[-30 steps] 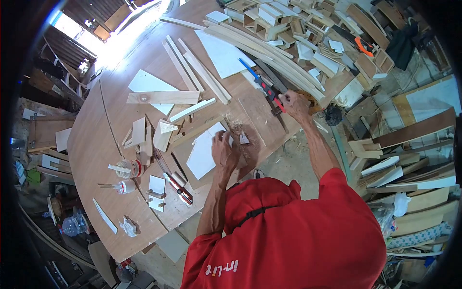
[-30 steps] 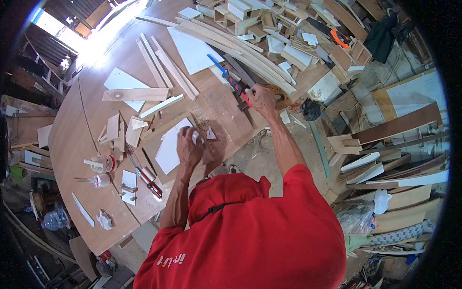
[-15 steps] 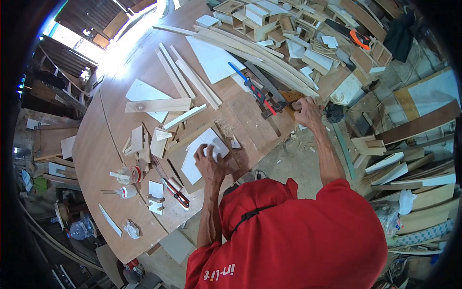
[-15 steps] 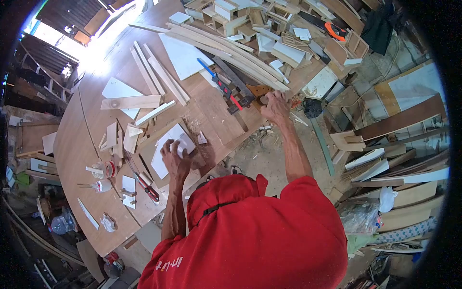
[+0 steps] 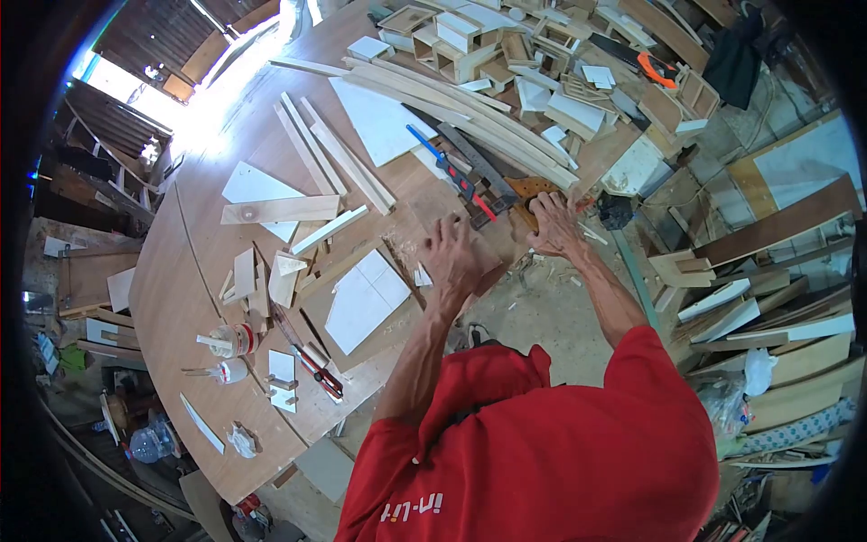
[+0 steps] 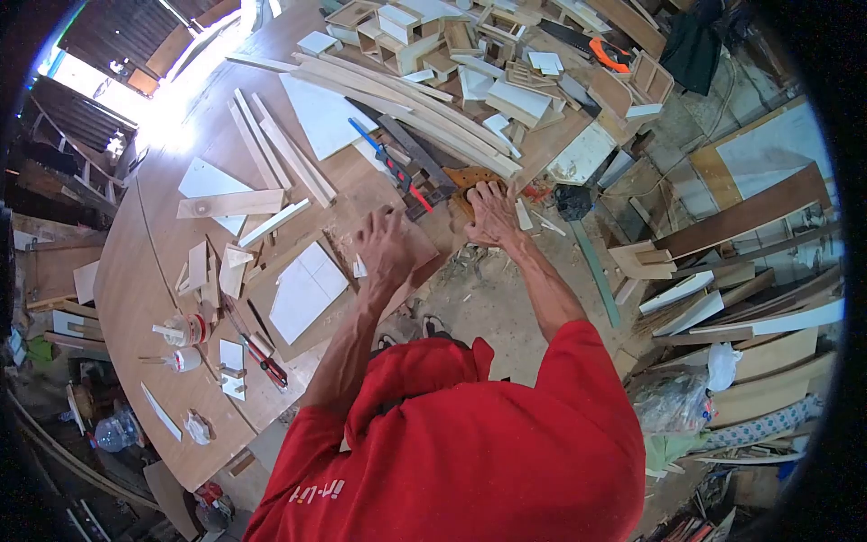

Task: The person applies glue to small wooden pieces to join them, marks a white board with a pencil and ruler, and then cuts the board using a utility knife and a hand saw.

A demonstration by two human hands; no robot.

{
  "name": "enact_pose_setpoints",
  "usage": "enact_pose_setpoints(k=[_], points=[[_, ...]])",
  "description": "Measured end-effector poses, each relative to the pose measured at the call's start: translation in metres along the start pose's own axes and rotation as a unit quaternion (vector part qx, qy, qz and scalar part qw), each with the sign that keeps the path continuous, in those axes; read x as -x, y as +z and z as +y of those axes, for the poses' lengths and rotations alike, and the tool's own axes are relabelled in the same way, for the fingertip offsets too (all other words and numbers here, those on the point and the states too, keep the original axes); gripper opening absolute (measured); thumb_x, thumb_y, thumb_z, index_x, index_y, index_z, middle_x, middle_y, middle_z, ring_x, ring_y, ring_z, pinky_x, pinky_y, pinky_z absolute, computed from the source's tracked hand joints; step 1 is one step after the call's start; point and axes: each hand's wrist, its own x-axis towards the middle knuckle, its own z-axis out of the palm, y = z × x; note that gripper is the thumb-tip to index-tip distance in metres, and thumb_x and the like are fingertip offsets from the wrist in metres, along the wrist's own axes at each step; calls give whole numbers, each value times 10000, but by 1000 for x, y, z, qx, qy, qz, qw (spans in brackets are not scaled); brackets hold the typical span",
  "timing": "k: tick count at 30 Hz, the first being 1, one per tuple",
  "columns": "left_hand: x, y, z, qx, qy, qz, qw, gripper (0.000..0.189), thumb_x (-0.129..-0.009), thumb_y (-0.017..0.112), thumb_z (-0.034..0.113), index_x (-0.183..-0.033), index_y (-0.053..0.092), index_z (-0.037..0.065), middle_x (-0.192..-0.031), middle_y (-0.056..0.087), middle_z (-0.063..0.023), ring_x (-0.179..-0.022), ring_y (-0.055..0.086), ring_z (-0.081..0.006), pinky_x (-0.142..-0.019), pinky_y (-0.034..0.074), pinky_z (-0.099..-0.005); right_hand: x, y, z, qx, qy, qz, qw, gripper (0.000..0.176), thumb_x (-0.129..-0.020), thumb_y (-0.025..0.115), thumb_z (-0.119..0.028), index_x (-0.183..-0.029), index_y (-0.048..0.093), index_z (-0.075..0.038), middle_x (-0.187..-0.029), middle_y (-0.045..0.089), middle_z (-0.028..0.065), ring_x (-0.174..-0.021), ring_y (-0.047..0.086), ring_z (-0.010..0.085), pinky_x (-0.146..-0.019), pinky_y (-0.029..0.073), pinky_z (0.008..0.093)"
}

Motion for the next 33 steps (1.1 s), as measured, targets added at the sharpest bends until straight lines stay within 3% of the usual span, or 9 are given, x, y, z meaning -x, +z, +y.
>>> enact_pose_setpoints(k=[9,12,15,17,21,25,27,30,33], points=[[-37,36,39,-87,9,-21,996,432,-775,611,121,-1187,534,18,-1321,395,-125,-1258,353,-337,-920,333,-527,-1,2,-2,-87,1,82,993,355,-717,638,-280,-947,503,-46,-975,480,117,-946,526,310,-979,286,538],[-45,46,34,-63,-19,-72,995,411,-753,609,81,-1150,540,4,-1267,412,-130,-1229,365,-343,-904,341,-511,2,-3,1,-113,-2,99,989,309,-745,639,-249,-943,513,-48,-954,492,111,-893,541,305,-907,349,481],[-47,54,31,-34,-9,-14,999,392,-732,606,53,-1113,537,-6,-1219,415,-134,-1195,372,-352,-900,342,-491,4,-14,4,-168,43,88,981,276,-764,652,-189,-960,522,-44,-941,521,121,-892,553,332,-846,417,455],[-49,57,31,-20,-26,-8,999,399,-725,608,53,-1112,529,-7,-1219,412,-135,-1193,366,-354,-907,336,-481,5,-18,10,-311,81,115,940,245,-806,653,-164,-972,541,-23,-921,566,149,-830,588,312,-725,476,419],[-51,54,32,18,-49,-14,999,415,-710,603,54,-1108,501,-10,-1237,401,-144,-1208,343,-360,-926,308,-476,11,-47,10,-451,193,108,864,246,-837,675,-196,-949,576,-2,-843,594,96,-728,580,168,-634,479,341],[-52,69,26,-5,-19,41,999,432,-702,594,54,-1118,493,-7,-1245,395,-159,-1215,333,-363,-929,288,-501,30,-44,17,-464,218,127,849,228,-835,672,-185,-943,582,-6,-804,571,63,-716,559,139,-623,464,314],[-53,70,27,-22,-47,-29,998,448,-767,568,69,-1200,481,-7,-1327,383,-145,-1253,320,-357,-941,276,-498,40,-43,15,-477,167,226,832,216,-828,674,-172,-919,581,0,-779,557,42,-672,528,125,-588,442,292],[-61,66,26,-31,-18,-44,998,498,-773,600,112,-1243,466,14,-1324,381,-150,-1237,338,-358,-923,291,-499,58,-57,6,-526,244,254,775,200,-814,685,-158,-860,571,0,-746,544,13,-630,502,116,-559,423,283],[-66,54,27,-2,-25,-71,997,590,-734,621,122,-1294,458,33,-1366,356,-169,-1273,319,-383,-974,265,-555,77,-61,5,-507,232,266,786,173,-809,686,-137,-781,558,-25,-694,540,-7,-606,493,92,-546,405,260]])
